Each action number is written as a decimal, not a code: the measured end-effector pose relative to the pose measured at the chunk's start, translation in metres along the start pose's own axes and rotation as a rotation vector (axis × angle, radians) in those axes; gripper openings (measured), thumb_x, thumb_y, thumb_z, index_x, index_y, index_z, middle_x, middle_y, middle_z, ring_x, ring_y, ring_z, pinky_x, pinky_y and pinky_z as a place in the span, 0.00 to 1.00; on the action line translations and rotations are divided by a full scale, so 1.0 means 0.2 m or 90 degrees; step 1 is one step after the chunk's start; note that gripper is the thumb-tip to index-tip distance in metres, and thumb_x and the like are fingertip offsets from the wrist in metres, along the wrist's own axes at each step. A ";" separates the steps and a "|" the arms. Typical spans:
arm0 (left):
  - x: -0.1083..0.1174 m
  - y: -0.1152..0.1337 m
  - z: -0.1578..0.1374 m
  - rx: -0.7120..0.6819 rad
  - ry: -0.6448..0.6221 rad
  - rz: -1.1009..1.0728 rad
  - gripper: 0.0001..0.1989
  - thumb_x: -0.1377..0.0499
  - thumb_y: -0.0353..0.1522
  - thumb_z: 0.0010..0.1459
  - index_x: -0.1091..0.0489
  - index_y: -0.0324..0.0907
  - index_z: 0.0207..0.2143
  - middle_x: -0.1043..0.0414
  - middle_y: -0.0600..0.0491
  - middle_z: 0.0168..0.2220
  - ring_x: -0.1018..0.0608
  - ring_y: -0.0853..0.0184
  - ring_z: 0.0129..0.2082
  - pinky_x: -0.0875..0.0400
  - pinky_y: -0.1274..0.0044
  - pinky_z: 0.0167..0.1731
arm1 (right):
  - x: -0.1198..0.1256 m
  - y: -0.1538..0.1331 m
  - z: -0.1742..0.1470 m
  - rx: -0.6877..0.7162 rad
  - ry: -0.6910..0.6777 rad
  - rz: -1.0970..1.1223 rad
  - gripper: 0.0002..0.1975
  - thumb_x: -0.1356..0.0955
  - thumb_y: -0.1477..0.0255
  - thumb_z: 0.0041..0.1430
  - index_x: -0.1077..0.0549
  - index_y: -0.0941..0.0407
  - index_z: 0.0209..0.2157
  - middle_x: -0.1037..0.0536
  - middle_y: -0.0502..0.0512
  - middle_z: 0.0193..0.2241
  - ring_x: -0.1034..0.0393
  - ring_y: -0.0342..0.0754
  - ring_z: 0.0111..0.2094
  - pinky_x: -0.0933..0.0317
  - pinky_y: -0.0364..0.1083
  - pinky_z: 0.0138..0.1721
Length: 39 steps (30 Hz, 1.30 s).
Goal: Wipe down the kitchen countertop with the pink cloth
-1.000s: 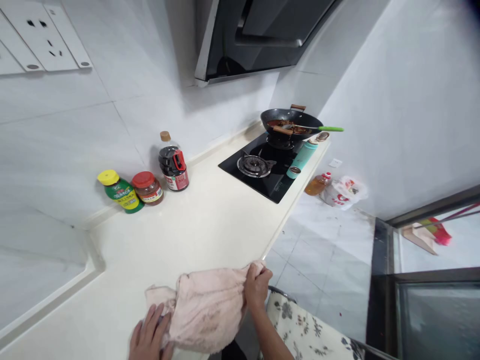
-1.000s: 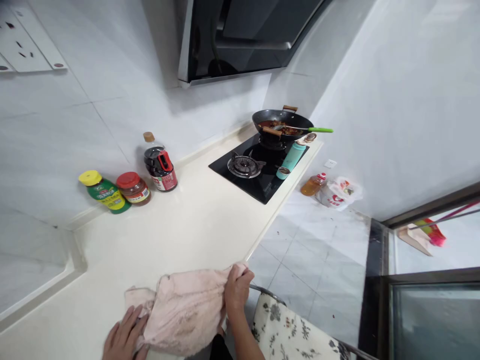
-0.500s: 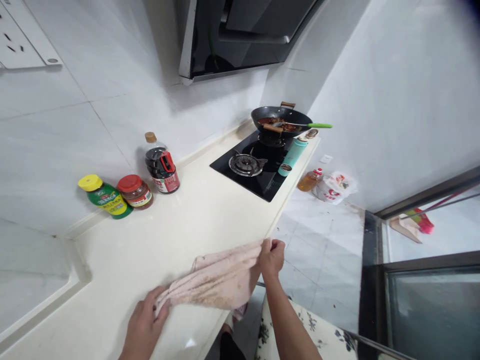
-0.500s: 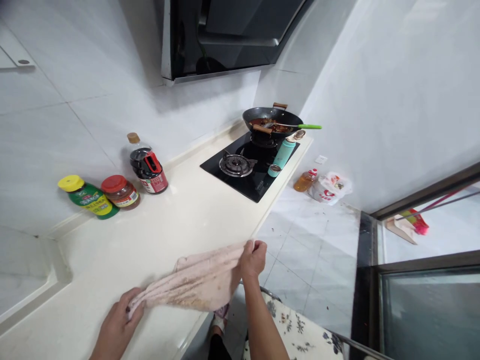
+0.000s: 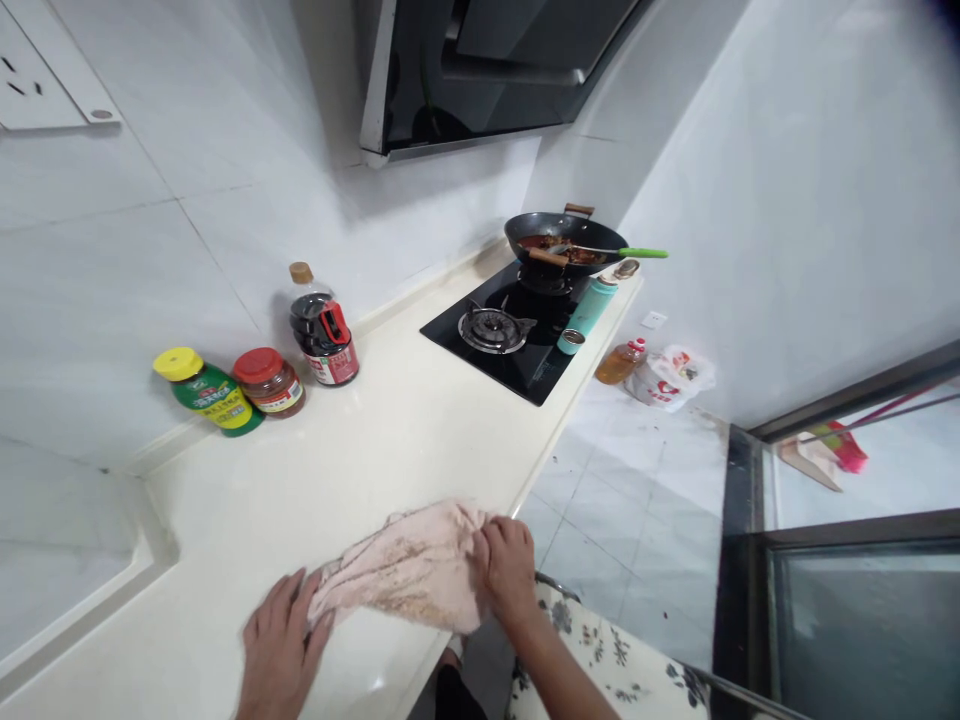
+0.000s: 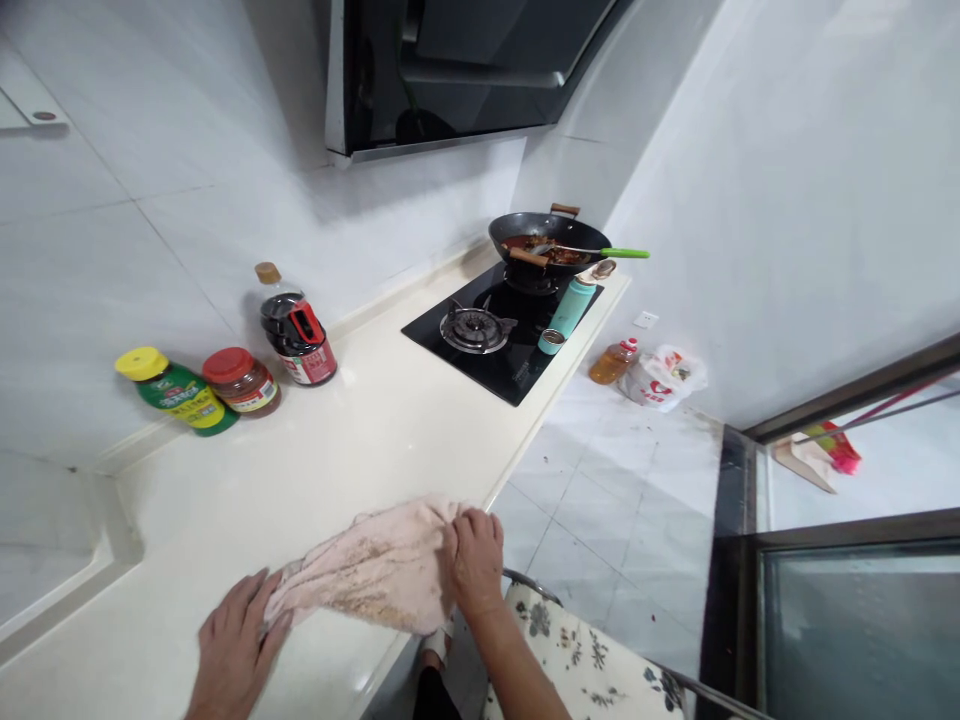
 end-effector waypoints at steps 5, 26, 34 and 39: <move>0.00 -0.01 0.00 0.007 0.007 -0.011 0.29 0.53 0.47 0.66 0.43 0.44 0.64 0.33 0.42 0.58 0.32 0.53 0.57 0.40 0.63 0.53 | 0.00 -0.12 -0.16 0.090 -0.045 0.042 0.11 0.40 0.70 0.68 0.27 0.52 0.42 0.26 0.56 0.42 0.35 0.52 0.45 0.48 0.56 0.56; 0.04 0.08 0.06 0.039 0.016 -0.013 0.23 0.50 0.37 0.64 0.40 0.51 0.62 0.37 0.43 0.59 0.33 0.50 0.58 0.38 0.57 0.52 | 0.02 0.24 0.13 0.006 -0.002 -0.067 0.17 0.40 0.67 0.67 0.28 0.57 0.52 0.27 0.65 0.53 0.39 0.59 0.59 0.58 0.64 0.62; -0.01 0.66 0.21 -0.230 0.009 -0.114 0.28 0.45 0.35 0.62 0.44 0.49 0.65 0.40 0.45 0.64 0.40 0.52 0.65 0.45 0.60 0.60 | 0.09 0.22 0.02 -0.092 -0.025 0.158 0.17 0.42 0.64 0.68 0.27 0.50 0.49 0.25 0.58 0.49 0.34 0.56 0.53 0.48 0.58 0.55; -0.13 0.80 0.35 -0.298 -0.042 -0.059 0.25 0.44 0.39 0.64 0.38 0.46 0.62 0.27 0.47 0.55 0.32 0.58 0.58 0.48 0.65 0.58 | 0.02 0.42 0.10 -0.420 0.037 0.354 0.16 0.36 0.55 0.56 0.31 0.53 0.36 0.26 0.54 0.32 0.31 0.52 0.34 0.37 0.49 0.37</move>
Point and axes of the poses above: each hand's wrist, its own z-axis towards the middle knuckle, its own x-axis out of the back of the hand, y = z × x, the point moved 4 cm from there along z, towards the middle knuckle
